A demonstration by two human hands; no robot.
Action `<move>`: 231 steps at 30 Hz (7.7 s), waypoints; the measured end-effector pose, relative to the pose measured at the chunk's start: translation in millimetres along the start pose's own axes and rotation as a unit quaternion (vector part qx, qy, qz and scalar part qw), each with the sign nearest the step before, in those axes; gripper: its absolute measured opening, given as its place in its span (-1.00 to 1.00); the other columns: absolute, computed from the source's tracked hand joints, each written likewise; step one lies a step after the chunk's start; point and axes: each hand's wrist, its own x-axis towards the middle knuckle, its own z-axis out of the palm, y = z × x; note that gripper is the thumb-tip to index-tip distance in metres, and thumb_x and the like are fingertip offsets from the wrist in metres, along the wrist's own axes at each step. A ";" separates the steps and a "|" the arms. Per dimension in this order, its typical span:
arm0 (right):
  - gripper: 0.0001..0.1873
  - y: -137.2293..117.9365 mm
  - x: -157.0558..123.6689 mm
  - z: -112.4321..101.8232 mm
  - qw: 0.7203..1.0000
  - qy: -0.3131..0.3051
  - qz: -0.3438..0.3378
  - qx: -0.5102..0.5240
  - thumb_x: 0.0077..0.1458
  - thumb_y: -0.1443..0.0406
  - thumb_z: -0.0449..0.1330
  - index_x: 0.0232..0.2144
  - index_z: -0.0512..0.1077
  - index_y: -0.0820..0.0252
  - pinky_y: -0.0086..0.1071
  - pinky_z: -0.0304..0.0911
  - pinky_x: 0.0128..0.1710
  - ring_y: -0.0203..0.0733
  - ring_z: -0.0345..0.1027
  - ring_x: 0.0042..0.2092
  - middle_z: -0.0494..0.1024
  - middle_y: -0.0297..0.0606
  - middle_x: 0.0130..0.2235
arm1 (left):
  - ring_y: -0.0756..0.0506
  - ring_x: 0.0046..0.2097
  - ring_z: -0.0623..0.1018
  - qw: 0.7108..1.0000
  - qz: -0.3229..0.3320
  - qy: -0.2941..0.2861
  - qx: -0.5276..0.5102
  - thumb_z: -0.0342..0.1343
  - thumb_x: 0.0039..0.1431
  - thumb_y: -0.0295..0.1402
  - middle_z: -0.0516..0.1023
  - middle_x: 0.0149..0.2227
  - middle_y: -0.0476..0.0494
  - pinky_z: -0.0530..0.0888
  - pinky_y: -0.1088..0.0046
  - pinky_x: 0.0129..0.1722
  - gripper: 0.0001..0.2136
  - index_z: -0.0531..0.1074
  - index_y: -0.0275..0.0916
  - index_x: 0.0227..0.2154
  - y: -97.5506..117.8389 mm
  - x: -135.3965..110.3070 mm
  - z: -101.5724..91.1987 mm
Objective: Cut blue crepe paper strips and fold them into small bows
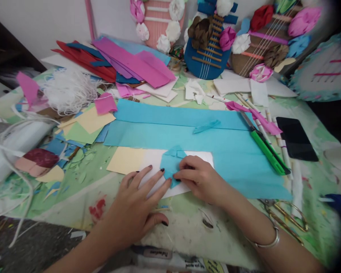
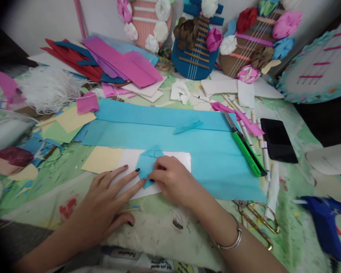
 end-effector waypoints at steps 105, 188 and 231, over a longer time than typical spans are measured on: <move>-0.81 -6.3 0.9 -15.7 0.971 -0.068 0.230 0.029 -0.09 0.55 0.06 -0.46 0.23 0.18 -0.26 -0.05 -0.18 -0.17 0.12 -0.22 0.33 -0.34 -0.37 | -0.36 0.08 0.35 0.996 0.035 0.040 -0.064 0.03 0.25 -0.13 0.41 0.05 -0.39 0.27 -0.10 0.05 -0.60 0.40 -0.31 0.01 17.1 11.3 1.6; -0.71 -37.1 -5.7 1.3 0.991 -0.086 -0.048 -0.090 0.26 0.45 -0.03 -0.30 0.51 0.35 -0.26 0.19 -0.30 -0.14 0.20 -0.27 0.47 -0.10 -0.33 | 0.06 -0.52 0.20 0.924 -0.177 -0.095 -0.326 -0.02 -0.11 -0.49 0.18 -0.61 0.12 0.13 0.54 -0.52 -0.91 0.17 -0.23 -0.60 -45.9 78.4 -18.8; -0.77 2.9 -4.1 -12.4 0.991 0.013 -0.033 -0.131 0.21 0.45 0.06 -0.37 0.51 0.31 -0.28 0.17 -0.32 -0.19 0.21 -0.33 0.48 -0.14 -0.41 | -0.13 -0.25 0.45 0.973 0.188 0.109 0.073 -0.05 0.27 -0.54 0.52 -0.38 -0.16 0.39 0.25 -0.21 -0.82 0.46 -0.28 -0.31 -21.1 35.7 -10.7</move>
